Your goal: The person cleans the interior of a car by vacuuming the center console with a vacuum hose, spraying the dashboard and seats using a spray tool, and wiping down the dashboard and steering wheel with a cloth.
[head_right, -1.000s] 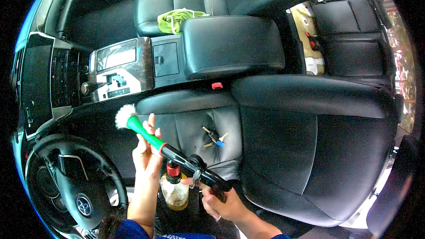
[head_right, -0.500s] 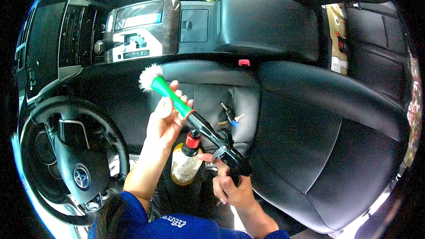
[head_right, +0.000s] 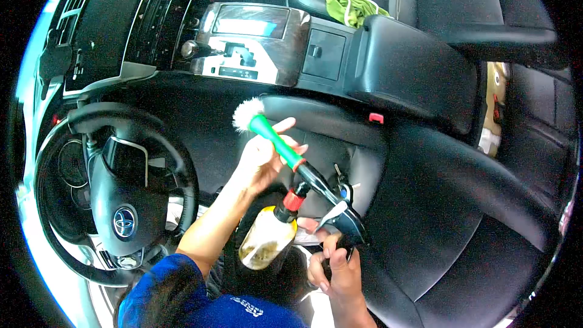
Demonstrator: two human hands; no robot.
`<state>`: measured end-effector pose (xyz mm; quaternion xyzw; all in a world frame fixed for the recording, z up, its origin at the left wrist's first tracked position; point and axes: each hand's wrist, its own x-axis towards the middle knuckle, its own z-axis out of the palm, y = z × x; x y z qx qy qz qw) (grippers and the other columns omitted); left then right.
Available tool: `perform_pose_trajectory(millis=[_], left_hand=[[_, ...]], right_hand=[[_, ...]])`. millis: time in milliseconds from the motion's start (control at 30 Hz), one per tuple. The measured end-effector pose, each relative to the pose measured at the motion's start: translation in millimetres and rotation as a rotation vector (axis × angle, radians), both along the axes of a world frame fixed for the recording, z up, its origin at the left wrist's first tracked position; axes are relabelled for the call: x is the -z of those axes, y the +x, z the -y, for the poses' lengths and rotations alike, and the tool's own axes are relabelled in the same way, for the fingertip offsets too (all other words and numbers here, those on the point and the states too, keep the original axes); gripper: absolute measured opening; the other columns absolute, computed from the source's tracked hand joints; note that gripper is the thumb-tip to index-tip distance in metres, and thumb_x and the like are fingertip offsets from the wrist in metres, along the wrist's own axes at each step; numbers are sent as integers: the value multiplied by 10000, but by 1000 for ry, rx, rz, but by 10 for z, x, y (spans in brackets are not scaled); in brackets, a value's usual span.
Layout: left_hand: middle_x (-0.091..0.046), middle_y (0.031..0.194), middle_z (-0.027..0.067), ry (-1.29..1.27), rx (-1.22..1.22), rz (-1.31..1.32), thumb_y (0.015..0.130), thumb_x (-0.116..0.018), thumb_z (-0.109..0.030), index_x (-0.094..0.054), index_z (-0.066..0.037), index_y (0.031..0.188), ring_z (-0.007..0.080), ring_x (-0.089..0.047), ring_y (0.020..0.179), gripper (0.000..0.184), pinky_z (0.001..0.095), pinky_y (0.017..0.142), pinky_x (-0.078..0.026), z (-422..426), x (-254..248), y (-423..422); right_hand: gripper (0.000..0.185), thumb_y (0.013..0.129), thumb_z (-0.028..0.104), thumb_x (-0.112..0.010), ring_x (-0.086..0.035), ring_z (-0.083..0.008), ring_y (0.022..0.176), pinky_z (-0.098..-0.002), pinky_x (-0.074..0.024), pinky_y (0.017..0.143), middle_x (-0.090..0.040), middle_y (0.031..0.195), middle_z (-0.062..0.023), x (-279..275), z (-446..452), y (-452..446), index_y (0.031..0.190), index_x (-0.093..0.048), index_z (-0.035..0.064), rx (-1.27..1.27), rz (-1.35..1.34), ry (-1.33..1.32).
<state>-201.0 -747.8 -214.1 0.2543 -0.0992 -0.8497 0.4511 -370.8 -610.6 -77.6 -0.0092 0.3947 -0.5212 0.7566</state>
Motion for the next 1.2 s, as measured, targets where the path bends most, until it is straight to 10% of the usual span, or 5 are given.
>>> perform_pose_trajectory(millis=[133,233,433,967,1200], left_hand=[[-578,1165,191,-773,59,1663,922,-522,-278,-441,-26,1307,384,-469,1176,467,460,1016,-361,29,988,521],[-385,1373,207,-760,4,2024,883,-533,-181,-467,-33,1259,373,-415,1224,410,449,1003,-375,-191,1493,645],[-480,1258,212,-1022,-104,2052,863,-551,-163,-490,-28,1178,357,-487,1150,348,439,948,-418,-344,1936,662],[-485,1263,197,-466,-210,2144,851,-562,-216,-492,-32,1192,341,-491,1147,394,427,947,-419,-155,2112,825],[-487,1265,190,-492,-194,2138,846,-567,-239,-492,-34,1199,334,-493,1146,415,421,946,-419,-206,2080,796]], right_hand=[[373,941,399,-546,-397,-65,377,-213,-312,345,-448,1333,-295,-86,419,195,870,-425,54,-221,-260,-83],[316,964,319,-531,-413,-73,373,-228,-340,365,-612,781,-115,-161,874,422,881,-460,22,-498,-358,-51],[218,957,220,-547,-453,-60,420,-231,-378,389,-522,652,3,-102,1764,989,1032,-524,16,-549,-517,-220],[283,914,279,-614,-517,-127,467,-315,-412,447,-516,573,-69,729,2160,1829,858,-528,15,-485,-639,-405],[307,902,336,-594,-609,-424,788,-455,-450,695,-614,776,-217,652,2151,1963,916,-547,33,-576,-979,-418]])
